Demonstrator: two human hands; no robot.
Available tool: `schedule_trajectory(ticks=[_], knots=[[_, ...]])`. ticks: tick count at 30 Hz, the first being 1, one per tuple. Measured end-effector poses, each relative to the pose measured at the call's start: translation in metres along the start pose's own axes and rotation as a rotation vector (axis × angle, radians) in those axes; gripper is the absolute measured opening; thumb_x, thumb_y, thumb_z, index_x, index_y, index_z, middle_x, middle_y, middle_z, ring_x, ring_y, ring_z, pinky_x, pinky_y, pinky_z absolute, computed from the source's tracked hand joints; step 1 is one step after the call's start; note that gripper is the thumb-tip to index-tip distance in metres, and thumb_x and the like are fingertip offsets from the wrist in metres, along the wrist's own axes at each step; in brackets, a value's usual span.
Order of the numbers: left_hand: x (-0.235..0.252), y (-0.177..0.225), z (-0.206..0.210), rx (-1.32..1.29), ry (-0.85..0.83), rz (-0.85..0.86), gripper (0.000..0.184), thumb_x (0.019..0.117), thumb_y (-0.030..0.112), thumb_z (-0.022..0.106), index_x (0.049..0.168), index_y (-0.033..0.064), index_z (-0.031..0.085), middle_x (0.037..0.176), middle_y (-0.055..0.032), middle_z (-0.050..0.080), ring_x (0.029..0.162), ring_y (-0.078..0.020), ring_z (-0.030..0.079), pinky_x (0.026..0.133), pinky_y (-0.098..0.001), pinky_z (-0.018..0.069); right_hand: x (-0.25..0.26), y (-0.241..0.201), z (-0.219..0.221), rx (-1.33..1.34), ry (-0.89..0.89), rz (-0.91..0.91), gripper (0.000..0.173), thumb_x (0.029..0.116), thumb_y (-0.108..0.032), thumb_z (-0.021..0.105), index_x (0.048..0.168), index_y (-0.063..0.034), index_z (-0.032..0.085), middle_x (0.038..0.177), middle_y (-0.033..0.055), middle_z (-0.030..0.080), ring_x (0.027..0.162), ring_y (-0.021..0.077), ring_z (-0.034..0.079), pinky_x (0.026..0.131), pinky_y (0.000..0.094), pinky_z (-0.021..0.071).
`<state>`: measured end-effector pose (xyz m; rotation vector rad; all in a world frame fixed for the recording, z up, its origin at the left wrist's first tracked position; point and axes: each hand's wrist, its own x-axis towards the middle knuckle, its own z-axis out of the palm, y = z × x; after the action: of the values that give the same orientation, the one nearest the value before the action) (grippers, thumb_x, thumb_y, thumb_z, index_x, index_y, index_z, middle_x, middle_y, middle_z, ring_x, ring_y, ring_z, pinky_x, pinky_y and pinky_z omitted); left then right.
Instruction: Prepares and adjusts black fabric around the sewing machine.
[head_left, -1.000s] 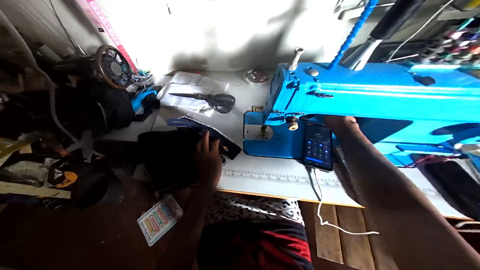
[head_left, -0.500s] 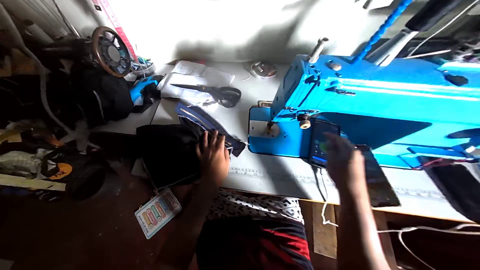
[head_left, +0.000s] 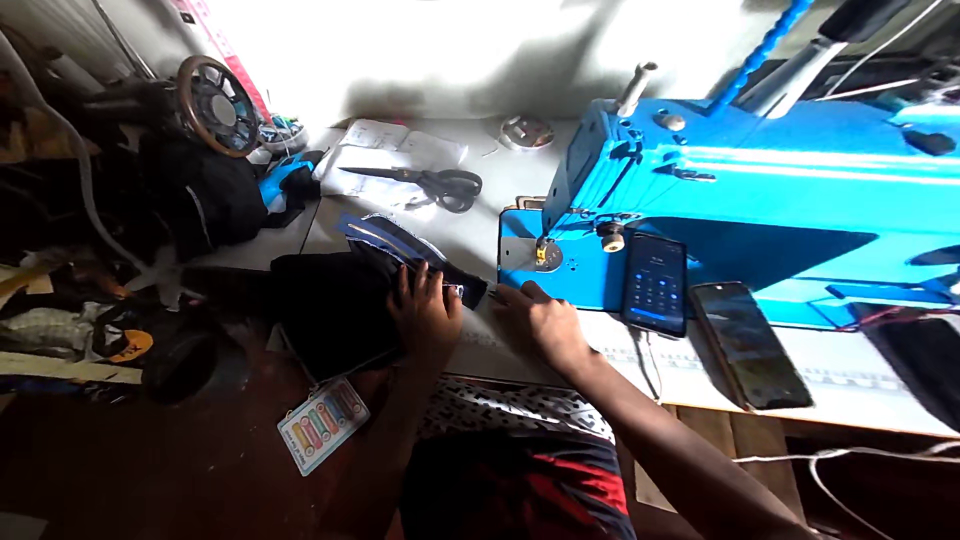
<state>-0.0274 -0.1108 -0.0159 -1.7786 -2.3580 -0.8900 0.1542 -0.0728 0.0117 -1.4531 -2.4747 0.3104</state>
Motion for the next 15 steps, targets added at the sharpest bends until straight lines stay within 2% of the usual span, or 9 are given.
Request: schedule_trajectory(ticks=[4, 8, 11, 13, 15], knots=[[0.0, 0.0, 0.001, -0.006, -0.004, -0.003, 0.039, 0.0981, 0.031, 0.053, 0.126, 0.0117, 0.073, 0.149, -0.01, 0.057, 0.147, -0.0413, 0.039, 0.11, -0.0678, 0.0289, 0.004, -0.003, 0.003, -0.036, 0.059, -0.039, 0.034, 0.1047, -0.029, 0.057, 0.127, -0.007, 0.07, 0.105, 0.0222, 0.071, 0.076, 0.0419, 0.071, 0.063, 0.057, 0.0561], [0.001, 0.001, 0.0, -0.002, -0.026, -0.011, 0.039, 0.0985, 0.03, 0.052, 0.126, 0.0117, 0.072, 0.15, -0.0095, 0.056, 0.148, -0.0407, 0.038, 0.11, -0.0678, 0.0283, 0.011, -0.001, 0.007, -0.07, 0.104, -0.099, 0.029, 0.1026, -0.026, 0.06, 0.114, -0.0027, 0.073, 0.093, 0.0206, 0.071, 0.073, 0.0404, 0.071, 0.058, 0.0554, 0.055], [0.0, -0.002, 0.0, -0.029, -0.022, -0.006, 0.039, 0.0978, 0.033, 0.054, 0.126, 0.0147, 0.073, 0.153, -0.0118, 0.052, 0.148, -0.0408, 0.037, 0.11, -0.0669, 0.0298, 0.005, 0.006, 0.005, -0.052, 0.127, -0.121, 0.027, 0.1018, -0.026, 0.06, 0.107, -0.0036, 0.075, 0.088, 0.0185, 0.071, 0.071, 0.0395, 0.071, 0.057, 0.0556, 0.0542], [-0.002, -0.004, -0.002, -0.061, -0.011, 0.014, 0.035, 0.0968, 0.035, 0.056, 0.121, 0.0192, 0.076, 0.158, -0.0172, 0.045, 0.149, -0.0429, 0.035, 0.109, -0.0686, 0.0308, -0.007, 0.01, -0.003, -0.011, 0.151, -0.107, 0.028, 0.1018, -0.027, 0.058, 0.109, -0.006, 0.076, 0.087, 0.0178, 0.072, 0.071, 0.0389, 0.071, 0.058, 0.0559, 0.0546], [-0.006, -0.004, -0.005, -0.083, -0.013, 0.047, 0.034, 0.0952, 0.034, 0.056, 0.119, 0.0201, 0.077, 0.159, -0.019, 0.042, 0.149, -0.0451, 0.033, 0.107, -0.0705, 0.0307, -0.017, 0.013, -0.008, 0.015, 0.233, -0.116, 0.028, 0.0998, -0.027, 0.06, 0.109, -0.0065, 0.077, 0.084, 0.0164, 0.072, 0.068, 0.0361, 0.071, 0.055, 0.0525, 0.0553]])
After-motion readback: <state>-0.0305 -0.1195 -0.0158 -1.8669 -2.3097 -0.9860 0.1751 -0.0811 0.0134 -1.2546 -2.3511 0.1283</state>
